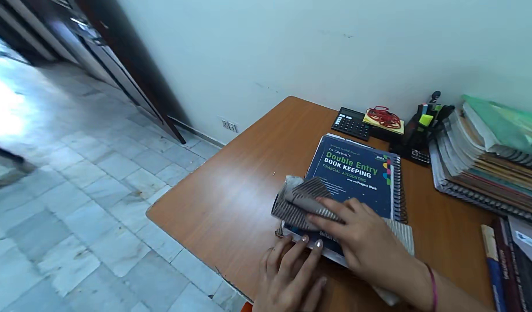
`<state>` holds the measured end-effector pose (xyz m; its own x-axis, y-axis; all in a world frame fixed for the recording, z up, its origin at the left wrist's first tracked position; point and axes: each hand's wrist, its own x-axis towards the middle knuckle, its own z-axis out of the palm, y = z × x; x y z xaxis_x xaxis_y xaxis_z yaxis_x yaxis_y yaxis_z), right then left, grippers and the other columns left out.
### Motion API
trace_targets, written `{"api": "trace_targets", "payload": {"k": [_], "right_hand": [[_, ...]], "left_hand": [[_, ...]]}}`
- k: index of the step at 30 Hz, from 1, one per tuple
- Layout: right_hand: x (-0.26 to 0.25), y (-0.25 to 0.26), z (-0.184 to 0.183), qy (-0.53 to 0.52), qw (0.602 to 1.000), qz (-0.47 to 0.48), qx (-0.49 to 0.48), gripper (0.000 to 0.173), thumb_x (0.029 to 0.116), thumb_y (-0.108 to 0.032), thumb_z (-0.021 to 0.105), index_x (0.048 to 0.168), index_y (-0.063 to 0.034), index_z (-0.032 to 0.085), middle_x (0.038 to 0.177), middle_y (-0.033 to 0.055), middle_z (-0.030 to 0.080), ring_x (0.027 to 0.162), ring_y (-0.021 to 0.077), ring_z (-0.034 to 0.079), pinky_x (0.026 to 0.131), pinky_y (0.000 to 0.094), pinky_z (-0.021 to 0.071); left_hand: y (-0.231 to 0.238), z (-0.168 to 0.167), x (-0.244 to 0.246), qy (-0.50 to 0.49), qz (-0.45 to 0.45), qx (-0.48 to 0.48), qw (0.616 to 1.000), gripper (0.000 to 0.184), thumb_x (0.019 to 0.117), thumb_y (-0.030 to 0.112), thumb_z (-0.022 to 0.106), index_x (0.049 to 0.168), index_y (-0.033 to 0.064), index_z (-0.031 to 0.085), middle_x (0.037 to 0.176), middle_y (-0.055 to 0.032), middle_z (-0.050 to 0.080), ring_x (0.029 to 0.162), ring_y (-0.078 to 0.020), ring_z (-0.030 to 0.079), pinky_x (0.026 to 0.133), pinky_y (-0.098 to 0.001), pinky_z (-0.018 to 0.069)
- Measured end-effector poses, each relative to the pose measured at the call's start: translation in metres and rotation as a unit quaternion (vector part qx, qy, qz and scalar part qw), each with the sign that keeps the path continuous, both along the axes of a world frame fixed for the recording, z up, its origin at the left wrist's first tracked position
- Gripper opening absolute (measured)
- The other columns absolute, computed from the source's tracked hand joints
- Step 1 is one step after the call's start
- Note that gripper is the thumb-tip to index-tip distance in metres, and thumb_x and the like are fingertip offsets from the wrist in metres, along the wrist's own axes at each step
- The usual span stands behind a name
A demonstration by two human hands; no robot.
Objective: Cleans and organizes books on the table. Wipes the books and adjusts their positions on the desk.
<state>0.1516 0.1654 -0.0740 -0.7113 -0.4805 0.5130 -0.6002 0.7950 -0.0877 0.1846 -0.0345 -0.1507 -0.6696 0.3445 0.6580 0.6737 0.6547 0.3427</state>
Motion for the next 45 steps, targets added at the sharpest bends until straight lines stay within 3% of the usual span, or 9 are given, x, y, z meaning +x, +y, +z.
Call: {"api": "trace_targets", "payload": {"k": [4, 9, 12, 14, 17, 22, 28, 35, 45], "right_hand": [[-0.048, 0.029, 0.010, -0.057, 0.997, -0.050, 0.004, 0.048, 0.0841, 0.002, 0.059, 0.122, -0.0207, 0.077, 0.127, 0.0131, 0.070, 0.092, 0.0378, 0.069, 0.069, 0.0524, 0.0554], [-0.104, 0.075, 0.030, -0.171, 0.965, -0.200, -0.004, 0.047, 0.0953, 0.005, 0.055, 0.134, -0.0164, 0.070, 0.141, 0.0214, 0.060, 0.120, 0.0514, 0.057, 0.089, 0.0675, 0.0471], [-0.113, 0.083, 0.032, -0.189, 0.944, -0.268, -0.024, 0.043, 0.0997, 0.000, 0.051, 0.136, -0.0156, 0.068, 0.144, 0.0192, 0.057, 0.124, 0.0491, 0.054, 0.094, 0.0657, 0.0440], [-0.112, 0.080, 0.032, -0.188, 0.939, -0.286, -0.032, 0.043, 0.1003, 0.000, 0.050, 0.136, -0.0153, 0.068, 0.146, 0.0191, 0.056, 0.126, 0.0492, 0.052, 0.095, 0.0653, 0.0430], [-0.111, 0.078, 0.031, -0.185, 0.936, -0.294, -0.049, 0.044, 0.1000, 0.000, 0.049, 0.137, -0.0156, 0.067, 0.146, 0.0204, 0.055, 0.128, 0.0497, 0.051, 0.096, 0.0652, 0.0423], [-0.111, 0.078, 0.030, -0.185, 0.932, -0.306, -0.065, 0.044, 0.1006, -0.001, 0.049, 0.137, -0.0158, 0.067, 0.148, 0.0196, 0.054, 0.130, 0.0487, 0.049, 0.098, 0.0649, 0.0413], [-0.112, 0.078, 0.026, -0.178, 0.929, -0.312, -0.087, 0.044, 0.0996, -0.001, 0.051, 0.137, -0.0162, 0.067, 0.147, 0.0191, 0.054, 0.130, 0.0493, 0.049, 0.097, 0.0660, 0.0410], [-0.110, 0.079, 0.023, -0.163, 0.932, -0.305, -0.108, 0.043, 0.0996, 0.000, 0.052, 0.136, -0.0156, 0.068, 0.146, 0.0197, 0.055, 0.129, 0.0498, 0.050, 0.098, 0.0668, 0.0402], [-0.112, 0.087, 0.020, -0.169, 0.935, -0.288, -0.122, 0.044, 0.1017, -0.001, 0.047, 0.137, -0.0176, 0.067, 0.148, 0.0209, 0.053, 0.130, 0.0512, 0.048, 0.097, 0.0686, 0.0398]], "left_hand": [[0.001, 0.000, 0.001, 0.009, 0.003, -0.002, 1.000, 0.040, 0.1014, 0.047, 0.053, 0.133, 0.0254, 0.063, 0.135, -0.0051, 0.061, 0.129, -0.0248, 0.048, 0.103, -0.0380, 0.0335], [-0.001, 0.009, -0.006, -0.008, -0.016, 0.038, 0.999, 0.034, 0.1018, 0.046, 0.052, 0.125, 0.0271, 0.068, 0.127, -0.0058, 0.065, 0.125, -0.0259, 0.053, 0.101, -0.0424, 0.0379], [-0.007, 0.033, -0.029, -0.074, -0.026, 0.100, 0.992, 0.033, 0.0979, 0.035, 0.059, 0.113, 0.0117, 0.076, 0.115, -0.0157, 0.070, 0.109, -0.0332, 0.065, 0.090, -0.0493, 0.0520], [-0.012, 0.055, -0.052, -0.166, -0.024, 0.087, 0.982, 0.039, 0.0962, 0.026, 0.060, 0.125, 0.0013, 0.069, 0.121, -0.0199, 0.067, 0.111, -0.0368, 0.063, 0.091, -0.0518, 0.0527], [-0.006, 0.095, -0.092, -0.405, -0.054, 0.031, 0.912, 0.041, 0.1057, 0.020, 0.055, 0.141, -0.0014, 0.055, 0.135, -0.0224, 0.060, 0.115, -0.0336, 0.062, 0.097, -0.0505, 0.0499], [0.010, 0.121, -0.127, -0.557, -0.083, 0.014, 0.826, 0.040, 0.1098, 0.026, 0.046, 0.133, -0.0031, 0.059, 0.122, -0.0205, 0.063, 0.105, -0.0258, 0.062, 0.093, -0.0447, 0.0493], [0.013, 0.135, -0.133, -0.621, -0.058, 0.045, 0.780, 0.038, 0.1101, 0.027, 0.044, 0.133, -0.0012, 0.056, 0.117, -0.0140, 0.062, 0.097, -0.0157, 0.061, 0.086, -0.0326, 0.0511], [0.013, 0.138, -0.137, -0.684, -0.036, 0.112, 0.719, 0.039, 0.1107, 0.028, 0.040, 0.139, 0.0027, 0.051, 0.126, -0.0134, 0.060, 0.106, -0.0170, 0.061, 0.092, -0.0344, 0.0508], [0.019, 0.135, -0.131, -0.656, -0.038, 0.059, 0.751, 0.043, 0.1092, 0.030, 0.047, 0.144, 0.0043, 0.048, 0.133, -0.0186, 0.056, 0.114, -0.0250, 0.059, 0.095, -0.0412, 0.0499]]}}
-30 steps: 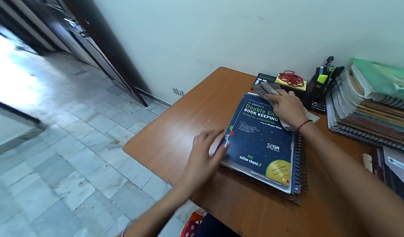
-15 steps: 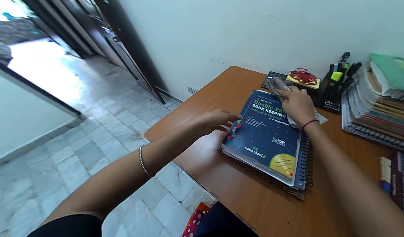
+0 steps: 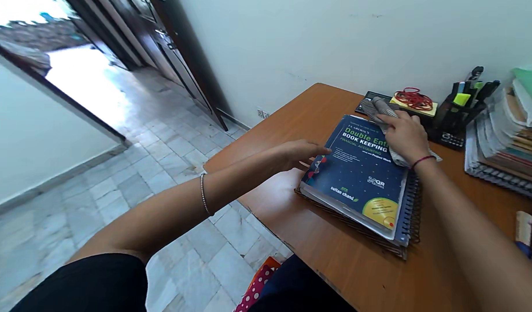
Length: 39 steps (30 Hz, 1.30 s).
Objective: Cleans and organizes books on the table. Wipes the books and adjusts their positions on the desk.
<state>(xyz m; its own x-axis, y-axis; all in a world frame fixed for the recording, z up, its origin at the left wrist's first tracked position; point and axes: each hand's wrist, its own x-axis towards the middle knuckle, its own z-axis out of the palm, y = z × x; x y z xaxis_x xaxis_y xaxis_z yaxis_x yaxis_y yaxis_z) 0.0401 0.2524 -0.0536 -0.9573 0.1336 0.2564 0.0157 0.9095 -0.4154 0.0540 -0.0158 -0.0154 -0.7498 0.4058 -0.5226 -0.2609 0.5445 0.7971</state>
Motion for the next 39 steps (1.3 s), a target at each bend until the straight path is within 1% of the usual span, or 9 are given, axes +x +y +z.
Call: {"api": "trace_targets", "payload": {"k": [3, 7, 14, 16, 20, 24, 30, 35, 39], "right_hand": [[-0.001, 0.002, 0.000, 0.001, 1.000, 0.009, 0.006, 0.044, 0.1019, -0.001, 0.047, 0.137, -0.0178, 0.068, 0.148, 0.0194, 0.053, 0.130, 0.0506, 0.048, 0.097, 0.0690, 0.0396], [-0.001, 0.001, 0.001, -0.005, 1.000, 0.024, 0.006, 0.043, 0.1023, -0.001, 0.047, 0.137, -0.0164, 0.067, 0.149, 0.0208, 0.052, 0.131, 0.0520, 0.047, 0.097, 0.0701, 0.0389], [-0.001, 0.004, -0.001, 0.001, 0.999, 0.051, -0.003, 0.043, 0.1022, 0.000, 0.047, 0.136, -0.0170, 0.068, 0.150, 0.0216, 0.051, 0.131, 0.0531, 0.048, 0.096, 0.0718, 0.0391], [-0.001, 0.004, -0.001, -0.007, 0.999, 0.051, -0.002, 0.043, 0.1032, -0.001, 0.047, 0.138, -0.0180, 0.067, 0.152, 0.0199, 0.050, 0.131, 0.0524, 0.047, 0.097, 0.0713, 0.0391], [0.001, 0.004, -0.001, -0.001, 0.999, 0.052, 0.003, 0.042, 0.1038, -0.002, 0.047, 0.137, -0.0179, 0.067, 0.150, 0.0197, 0.052, 0.131, 0.0521, 0.048, 0.097, 0.0707, 0.0394], [0.001, 0.003, -0.001, 0.007, 0.999, 0.054, -0.003, 0.043, 0.1029, -0.001, 0.047, 0.137, -0.0172, 0.068, 0.149, 0.0206, 0.053, 0.129, 0.0522, 0.049, 0.095, 0.0706, 0.0401], [-0.002, 0.004, -0.002, 0.005, 0.999, 0.052, -0.011, 0.043, 0.1033, -0.002, 0.046, 0.137, -0.0187, 0.067, 0.150, 0.0177, 0.053, 0.131, 0.0498, 0.049, 0.098, 0.0687, 0.0404], [-0.003, 0.006, -0.002, 0.010, 0.999, 0.042, -0.025, 0.044, 0.1036, -0.003, 0.045, 0.138, -0.0186, 0.067, 0.149, 0.0179, 0.053, 0.130, 0.0487, 0.050, 0.099, 0.0667, 0.0413], [-0.006, 0.007, -0.003, 0.013, 0.998, 0.047, -0.034, 0.043, 0.1040, -0.002, 0.044, 0.138, -0.0165, 0.067, 0.148, 0.0211, 0.054, 0.129, 0.0503, 0.050, 0.100, 0.0678, 0.0394]], "left_hand": [[-0.008, -0.004, 0.004, 0.000, -0.012, -0.014, 1.000, 0.042, 0.1086, 0.027, 0.049, 0.146, 0.0083, 0.048, 0.134, -0.0189, 0.056, 0.114, -0.0279, 0.059, 0.095, -0.0443, 0.0497], [-0.015, -0.006, 0.014, -0.035, -0.005, 0.007, 0.999, 0.040, 0.1088, 0.027, 0.048, 0.144, 0.0081, 0.049, 0.119, -0.0141, 0.061, 0.100, -0.0192, 0.063, 0.086, -0.0354, 0.0525], [-0.017, -0.007, 0.056, -0.098, 0.045, 0.097, 0.989, 0.053, 0.1061, 0.014, 0.052, 0.154, 0.0069, 0.032, 0.140, -0.0185, 0.051, 0.110, -0.0202, 0.061, 0.091, -0.0333, 0.0520], [-0.022, -0.009, 0.067, -0.078, 0.044, 0.103, 0.991, 0.054, 0.1046, 0.008, 0.052, 0.154, 0.0077, 0.031, 0.133, -0.0179, 0.055, 0.106, -0.0186, 0.063, 0.089, -0.0322, 0.0530], [-0.035, -0.016, 0.089, 0.017, 0.000, 0.085, 0.996, 0.074, 0.0953, -0.003, 0.061, 0.158, 0.0149, 0.028, 0.143, -0.0166, 0.049, 0.110, -0.0231, 0.063, 0.091, -0.0374, 0.0532], [-0.037, -0.016, 0.095, 0.013, 0.000, 0.087, 0.996, 0.082, 0.0931, -0.005, 0.064, 0.160, 0.0168, 0.023, 0.144, -0.0171, 0.046, 0.109, -0.0248, 0.064, 0.088, -0.0393, 0.0560], [-0.021, -0.007, 0.079, -0.105, 0.048, 0.102, 0.988, 0.063, 0.1013, 0.004, 0.056, 0.156, 0.0108, 0.025, 0.127, -0.0177, 0.056, 0.099, -0.0204, 0.065, 0.083, -0.0339, 0.0556], [-0.015, -0.008, 0.079, -0.169, 0.066, 0.130, 0.975, 0.040, 0.1081, 0.015, 0.046, 0.146, 0.0066, 0.041, 0.125, -0.0136, 0.057, 0.100, -0.0174, 0.065, 0.084, -0.0295, 0.0543], [-0.014, -0.009, 0.086, -0.181, 0.057, 0.153, 0.970, 0.036, 0.1089, 0.016, 0.043, 0.142, 0.0035, 0.046, 0.122, -0.0112, 0.059, 0.097, -0.0126, 0.065, 0.084, -0.0253, 0.0535]]}}
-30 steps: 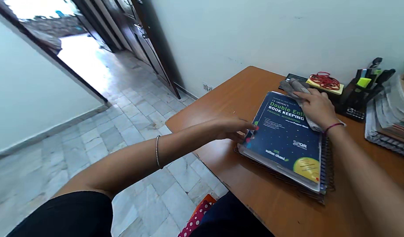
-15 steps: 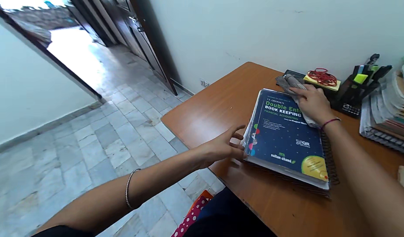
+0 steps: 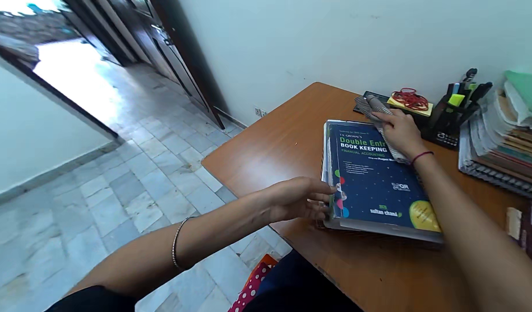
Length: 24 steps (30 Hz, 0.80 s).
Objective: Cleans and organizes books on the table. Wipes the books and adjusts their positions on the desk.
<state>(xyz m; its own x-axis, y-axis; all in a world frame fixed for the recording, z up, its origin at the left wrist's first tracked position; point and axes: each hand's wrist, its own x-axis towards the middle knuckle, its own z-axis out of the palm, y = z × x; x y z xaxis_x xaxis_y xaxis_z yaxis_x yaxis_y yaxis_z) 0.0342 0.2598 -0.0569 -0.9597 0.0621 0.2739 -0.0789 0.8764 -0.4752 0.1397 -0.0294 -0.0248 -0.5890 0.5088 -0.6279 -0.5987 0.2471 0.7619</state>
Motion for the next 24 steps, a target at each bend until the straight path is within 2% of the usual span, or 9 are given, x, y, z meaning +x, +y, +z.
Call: {"api": "trace_targets", "payload": {"k": [4, 6, 9, 11, 14, 16, 19, 21, 24], "right_hand": [[-0.001, 0.004, -0.001, 0.002, 1.000, -0.007, -0.013, 0.043, 0.1044, -0.003, 0.044, 0.138, -0.0166, 0.067, 0.147, 0.0213, 0.054, 0.131, 0.0498, 0.049, 0.100, 0.0683, 0.0387], [-0.001, 0.007, -0.002, 0.000, 1.000, -0.010, -0.019, 0.043, 0.1045, -0.003, 0.044, 0.138, -0.0162, 0.067, 0.148, 0.0219, 0.053, 0.131, 0.0498, 0.049, 0.100, 0.0683, 0.0385], [-0.002, 0.013, -0.001, -0.015, 0.999, -0.015, -0.027, 0.043, 0.1053, -0.004, 0.043, 0.139, -0.0182, 0.066, 0.150, 0.0223, 0.051, 0.132, 0.0501, 0.048, 0.100, 0.0678, 0.0394], [-0.002, 0.015, 0.001, -0.026, 0.999, -0.012, -0.039, 0.044, 0.1057, -0.003, 0.042, 0.140, -0.0178, 0.065, 0.151, 0.0237, 0.048, 0.132, 0.0518, 0.046, 0.101, 0.0688, 0.0382], [-0.002, 0.018, 0.001, -0.026, 0.999, -0.007, -0.046, 0.044, 0.1059, -0.003, 0.042, 0.141, -0.0169, 0.064, 0.152, 0.0246, 0.048, 0.133, 0.0518, 0.046, 0.102, 0.0680, 0.0376], [-0.002, 0.020, 0.001, -0.028, 0.998, -0.001, -0.048, 0.043, 0.1060, -0.003, 0.042, 0.141, -0.0160, 0.064, 0.152, 0.0242, 0.047, 0.133, 0.0514, 0.046, 0.103, 0.0676, 0.0368], [-0.003, 0.018, 0.001, -0.034, 0.999, 0.002, -0.034, 0.044, 0.1056, -0.003, 0.043, 0.140, -0.0178, 0.065, 0.152, 0.0225, 0.048, 0.133, 0.0507, 0.046, 0.102, 0.0679, 0.0379], [-0.005, 0.016, 0.000, -0.035, 0.999, 0.006, -0.022, 0.044, 0.1050, -0.003, 0.044, 0.139, -0.0201, 0.066, 0.151, 0.0204, 0.049, 0.132, 0.0498, 0.048, 0.099, 0.0683, 0.0394], [-0.007, 0.012, 0.002, -0.041, 0.999, 0.019, -0.009, 0.044, 0.1044, -0.003, 0.044, 0.139, -0.0202, 0.066, 0.152, 0.0202, 0.049, 0.132, 0.0500, 0.047, 0.100, 0.0677, 0.0391]], "left_hand": [[0.002, -0.011, 0.008, 0.088, 0.050, 0.057, 0.993, 0.047, 0.1029, 0.002, 0.047, 0.149, 0.0033, 0.037, 0.113, -0.0100, 0.064, 0.093, -0.0125, 0.066, 0.086, -0.0282, 0.0543], [0.003, -0.019, 0.014, 0.178, 0.056, 0.094, 0.978, 0.065, 0.0982, -0.002, 0.047, 0.158, 0.0092, 0.024, 0.115, -0.0099, 0.066, 0.097, -0.0132, 0.067, 0.089, -0.0305, 0.0533], [0.007, -0.028, 0.014, 0.340, 0.026, 0.125, 0.932, 0.086, 0.0940, -0.006, 0.052, 0.163, 0.0161, 0.006, 0.115, -0.0056, 0.065, 0.100, -0.0103, 0.067, 0.092, -0.0287, 0.0541], [0.013, -0.039, 0.006, 0.468, -0.011, 0.144, 0.872, 0.091, 0.0914, -0.007, 0.058, 0.163, 0.0101, 0.004, 0.112, -0.0055, 0.064, 0.101, -0.0083, 0.067, 0.094, -0.0264, 0.0547], [0.022, -0.040, -0.008, 0.622, -0.028, 0.116, 0.774, 0.086, 0.0861, -0.002, 0.070, 0.159, 0.0013, 0.024, 0.103, -0.0069, 0.065, 0.093, -0.0081, 0.065, 0.087, -0.0237, 0.0540], [0.025, -0.028, -0.015, 0.705, -0.042, 0.081, 0.703, 0.078, 0.0810, -0.003, 0.075, 0.152, -0.0012, 0.042, 0.108, -0.0143, 0.062, 0.094, -0.0141, 0.062, 0.082, -0.0251, 0.0525], [0.027, -0.033, -0.027, 0.786, -0.055, 0.056, 0.613, 0.061, 0.0799, 0.008, 0.078, 0.139, 0.0102, 0.062, 0.109, -0.0133, 0.061, 0.098, -0.0153, 0.061, 0.081, -0.0230, 0.0525], [0.025, -0.044, -0.032, 0.834, -0.065, 0.042, 0.546, 0.047, 0.0846, 0.020, 0.074, 0.131, 0.0197, 0.066, 0.109, -0.0084, 0.060, 0.103, -0.0177, 0.057, 0.091, -0.0296, 0.0470], [0.025, -0.047, -0.034, 0.898, -0.110, 0.009, 0.425, 0.027, 0.0962, 0.028, 0.064, 0.123, 0.0282, 0.065, 0.121, -0.0028, 0.060, 0.121, -0.0196, 0.052, 0.108, -0.0375, 0.0337]]}}
